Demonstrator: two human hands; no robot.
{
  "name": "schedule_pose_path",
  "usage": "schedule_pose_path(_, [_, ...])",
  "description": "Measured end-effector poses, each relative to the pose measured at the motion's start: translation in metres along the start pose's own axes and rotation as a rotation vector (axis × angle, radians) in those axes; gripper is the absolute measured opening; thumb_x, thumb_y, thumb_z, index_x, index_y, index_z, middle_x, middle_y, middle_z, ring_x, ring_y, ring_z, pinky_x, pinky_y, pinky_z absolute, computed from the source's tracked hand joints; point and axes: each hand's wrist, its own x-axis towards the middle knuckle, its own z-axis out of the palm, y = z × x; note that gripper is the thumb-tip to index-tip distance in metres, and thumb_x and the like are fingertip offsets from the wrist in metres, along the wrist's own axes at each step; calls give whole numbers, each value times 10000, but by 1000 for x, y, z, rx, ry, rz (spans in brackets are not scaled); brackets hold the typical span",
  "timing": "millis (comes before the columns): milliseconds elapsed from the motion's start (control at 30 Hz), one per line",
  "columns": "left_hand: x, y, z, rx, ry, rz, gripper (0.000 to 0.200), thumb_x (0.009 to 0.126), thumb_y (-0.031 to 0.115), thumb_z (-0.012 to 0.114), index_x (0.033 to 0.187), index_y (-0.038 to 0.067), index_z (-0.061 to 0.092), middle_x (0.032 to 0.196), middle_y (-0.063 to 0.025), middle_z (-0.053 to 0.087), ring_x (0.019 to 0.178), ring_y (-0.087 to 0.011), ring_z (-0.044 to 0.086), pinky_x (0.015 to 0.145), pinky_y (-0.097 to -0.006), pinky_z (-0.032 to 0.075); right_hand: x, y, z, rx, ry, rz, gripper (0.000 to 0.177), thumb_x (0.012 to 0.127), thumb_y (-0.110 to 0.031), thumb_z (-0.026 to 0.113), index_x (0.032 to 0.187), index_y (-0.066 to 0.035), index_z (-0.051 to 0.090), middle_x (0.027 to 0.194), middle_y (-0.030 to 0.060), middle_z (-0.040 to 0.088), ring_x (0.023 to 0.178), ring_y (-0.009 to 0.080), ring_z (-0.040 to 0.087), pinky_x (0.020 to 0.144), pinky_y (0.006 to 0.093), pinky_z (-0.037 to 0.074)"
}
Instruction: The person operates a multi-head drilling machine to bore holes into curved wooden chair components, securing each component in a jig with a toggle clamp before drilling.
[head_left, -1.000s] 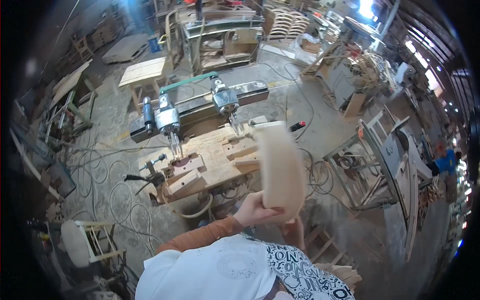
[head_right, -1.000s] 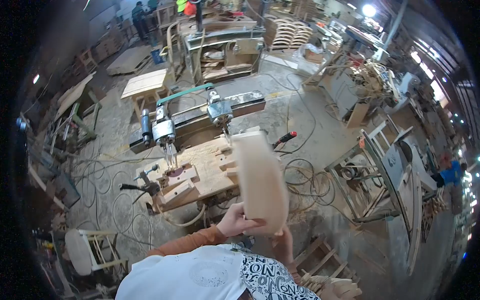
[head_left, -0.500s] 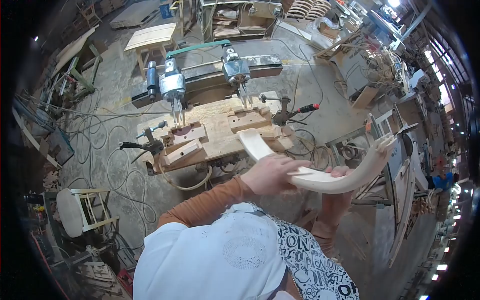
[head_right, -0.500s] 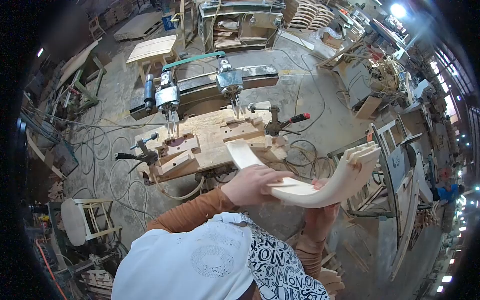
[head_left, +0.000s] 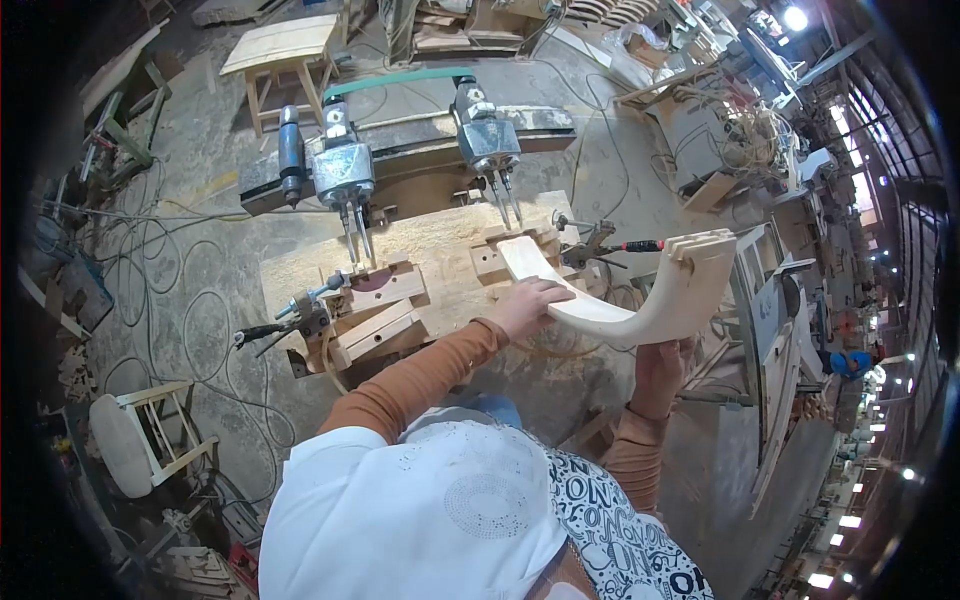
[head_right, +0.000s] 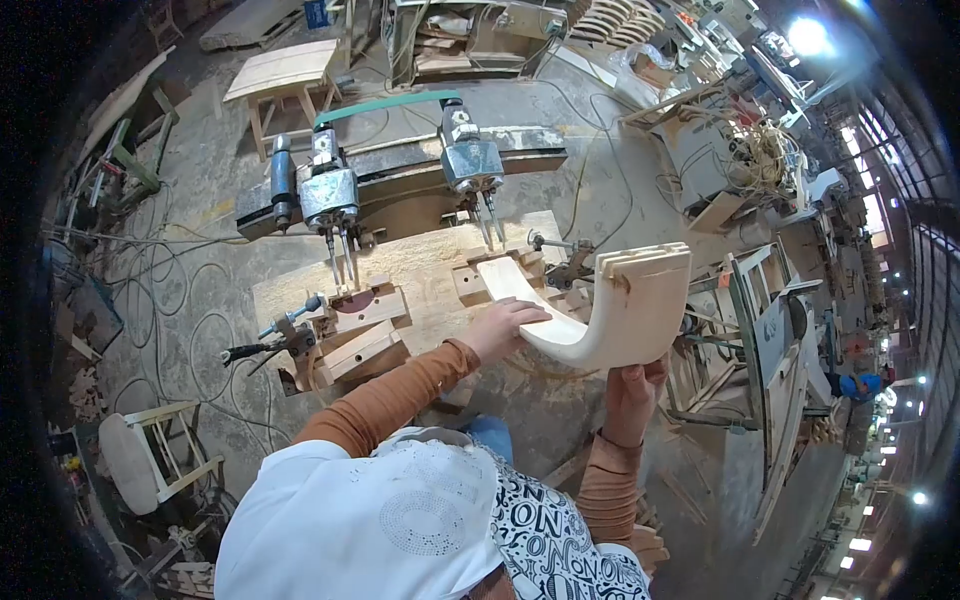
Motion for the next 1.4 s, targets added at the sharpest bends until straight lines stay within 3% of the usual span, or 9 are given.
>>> schedule_pose_path(500, [20,-26,10,-10,66,-1,513,675,45,736,1169,150,643,1175,-86,639,1089,-291,598,965,-394,486,22,7,8,-104,9,86,528,744,-236,822,1137,-7,555,983,10,606,855,103,568,753,229,466])
schedule_pose_path(600, [20,-26,6,-47,66,7,497,687,97,752,1169,147,642,1157,-102,646,1060,-307,609,956,-404,478,14,7,11,-136,161,95,544,752,-224,807,1175,-19,533,1028,24,592,854,101,562,749,232,465])
schedule_pose_path(700, [22,-26,4,-54,41,-7,500,687,103,749,1173,144,641,1151,-103,648,1052,-311,612,955,-406,477,11,8,4,-112,189,106,592,747,-209,808,1225,-30,508,1069,44,592,885,115,578,786,254,488])
schedule_pose_path(767, [23,-26,3,-55,31,3,503,688,96,746,1177,142,638,1151,-103,645,1054,-311,609,954,-406,479,6,15,-21,-176,29,79,755,830,-271,737,1433,-31,352,1348,100,497,1216,234,528,1023,419,451])
schedule_pose_path(800, [24,-27,2,-50,31,15,507,689,89,742,1182,140,635,1150,-103,642,1056,-312,606,953,-405,480,8,14,-13,-177,35,82,755,830,-271,737,1433,-31,352,1348,100,497,1216,234,528,1023,419,451])
schedule_pose_path(967, [26,-28,-1,-76,-25,4,581,666,15,721,1223,140,611,1194,-101,607,1108,-308,573,960,-400,485,22,18,7,-540,96,-23,242,996,-289,473,1078,-64,508,982,61,528,962,183,526,1063,412,395])
schedule_pose_path(1067, [26,-35,3,-94,-46,32,641,640,-31,704,1248,141,594,1217,-95,587,1136,-308,554,965,-402,484,24,26,-6,-591,5,-72,517,882,-432,570,1220,-55,468,995,74,540,961,204,543,1046,475,392])
schedule_pose_path(1200, [24,-38,4,-92,-32,54,648,646,-42,694,1258,141,585,1204,-98,576,1137,-308,544,971,-407,471,30,33,17,-363,-53,-183,245,935,-382,515,941,-148,444,834,24,486,842,152,473,1085,433,313])
schedule_pose_path(1400, [30,-48,2,-206,-82,29,605,695,-27,671,1268,144,581,1209,-111,560,1157,-315,520,965,-393,457,37,43,-35,-215,-314,-206,119,954,-262,518,875,-176,495,834,21,590,834,163,521,1049,437,282])
